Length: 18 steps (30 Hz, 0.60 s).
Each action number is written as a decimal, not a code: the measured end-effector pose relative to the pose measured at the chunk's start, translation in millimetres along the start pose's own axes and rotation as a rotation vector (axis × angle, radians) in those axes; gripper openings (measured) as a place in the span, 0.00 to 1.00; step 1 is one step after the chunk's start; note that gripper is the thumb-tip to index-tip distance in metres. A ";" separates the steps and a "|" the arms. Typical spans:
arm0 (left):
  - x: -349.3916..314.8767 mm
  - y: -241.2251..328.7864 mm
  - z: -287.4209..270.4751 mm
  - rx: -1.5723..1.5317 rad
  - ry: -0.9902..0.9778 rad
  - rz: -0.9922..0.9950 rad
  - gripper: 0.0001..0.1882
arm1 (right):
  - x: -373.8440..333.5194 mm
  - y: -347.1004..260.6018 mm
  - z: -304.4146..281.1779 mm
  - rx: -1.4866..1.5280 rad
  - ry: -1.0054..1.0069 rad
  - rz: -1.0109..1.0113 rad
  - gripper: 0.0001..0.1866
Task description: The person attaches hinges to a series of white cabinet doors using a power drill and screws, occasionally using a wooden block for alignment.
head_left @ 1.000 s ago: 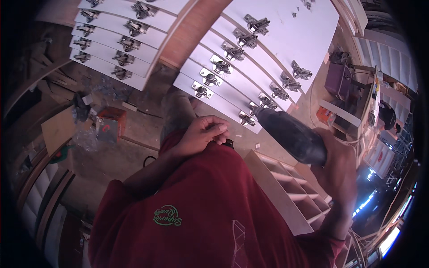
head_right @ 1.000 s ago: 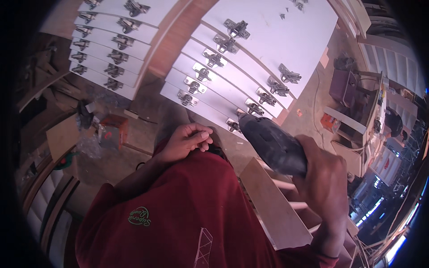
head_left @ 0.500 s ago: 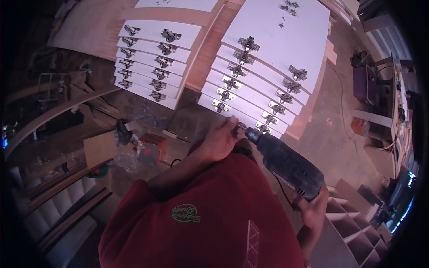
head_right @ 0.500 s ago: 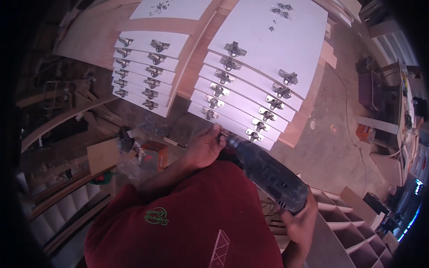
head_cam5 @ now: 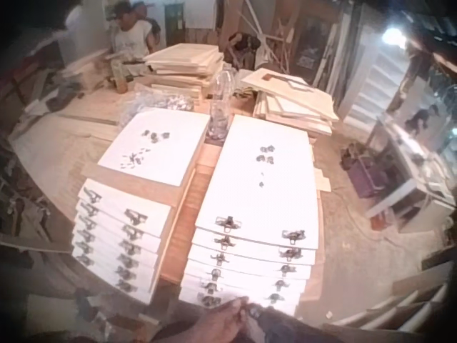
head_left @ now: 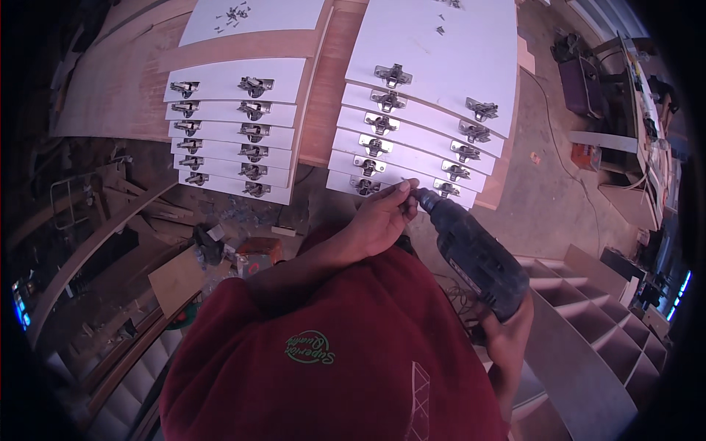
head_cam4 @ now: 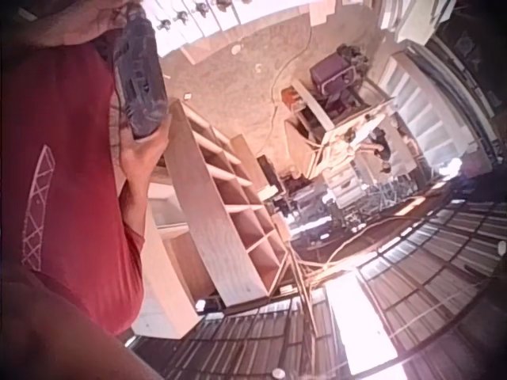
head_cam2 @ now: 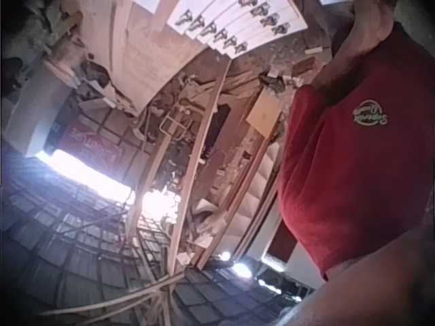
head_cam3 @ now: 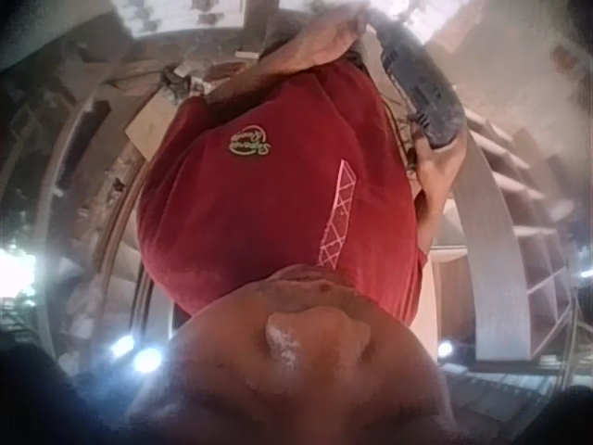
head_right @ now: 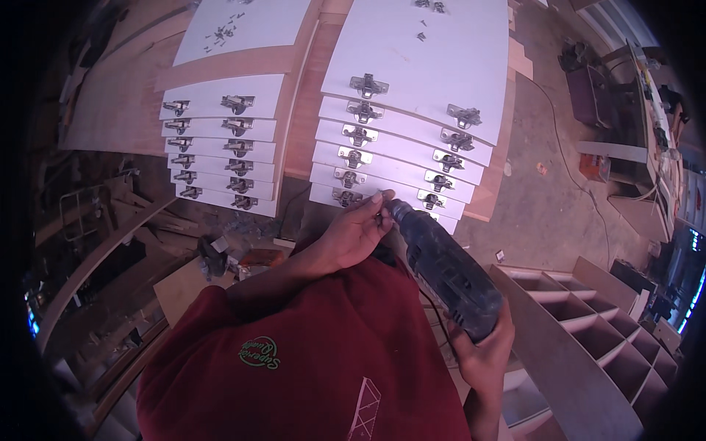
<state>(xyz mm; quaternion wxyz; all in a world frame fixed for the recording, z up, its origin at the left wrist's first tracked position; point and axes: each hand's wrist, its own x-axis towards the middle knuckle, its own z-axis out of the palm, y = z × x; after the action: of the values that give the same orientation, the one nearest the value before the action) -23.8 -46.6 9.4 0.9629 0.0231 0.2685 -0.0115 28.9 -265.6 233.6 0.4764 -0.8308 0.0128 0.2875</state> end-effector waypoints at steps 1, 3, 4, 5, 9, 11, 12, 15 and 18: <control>0.1 3.1 -1.5 0.015 -0.055 -0.023 0.13 | 4.8 -6.1 6.7 -0.141 0.014 -0.084 0.24; -0.4 7.9 -5.2 0.010 -0.104 -0.066 0.14 | 15.0 -20.1 18.7 -0.262 -0.007 -0.084 0.24; -1.8 11.2 -7.7 -0.022 -0.136 -0.098 0.15 | 19.5 -27.8 24.3 -0.369 -0.038 -0.100 0.24; -4.3 15.0 -8.1 -0.060 -0.165 -0.127 0.16 | 23.2 -34.9 31.0 -0.387 -0.039 -0.081 0.24; -9.0 27.4 -9.7 -0.046 -0.119 -0.166 0.16 | 32.0 -55.3 56.0 -0.560 -0.068 -0.089 0.25; -11.7 32.6 -12.4 -0.036 -0.127 -0.178 0.16 | 34.1 -63.3 65.2 -0.585 -0.077 -0.066 0.25; -12.3 37.0 -8.6 -0.052 -0.124 -0.189 0.16 | 35.6 -70.1 70.6 -0.619 -0.081 -0.058 0.25; -11.3 44.6 -7.8 -0.016 -0.081 -0.190 0.15 | 39.0 -78.4 79.6 -0.673 -0.083 -0.047 0.25; -8.4 47.2 -17.8 -0.046 -0.151 -0.218 0.15 | 41.4 -81.7 84.3 -0.699 -0.084 -0.039 0.25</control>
<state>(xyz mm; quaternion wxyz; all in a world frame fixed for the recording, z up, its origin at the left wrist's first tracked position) -38.5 1.5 0.4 0.9737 -0.0292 0.1963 -0.1117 48.3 -143.2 245.2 0.1688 -0.9312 -0.1217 0.2993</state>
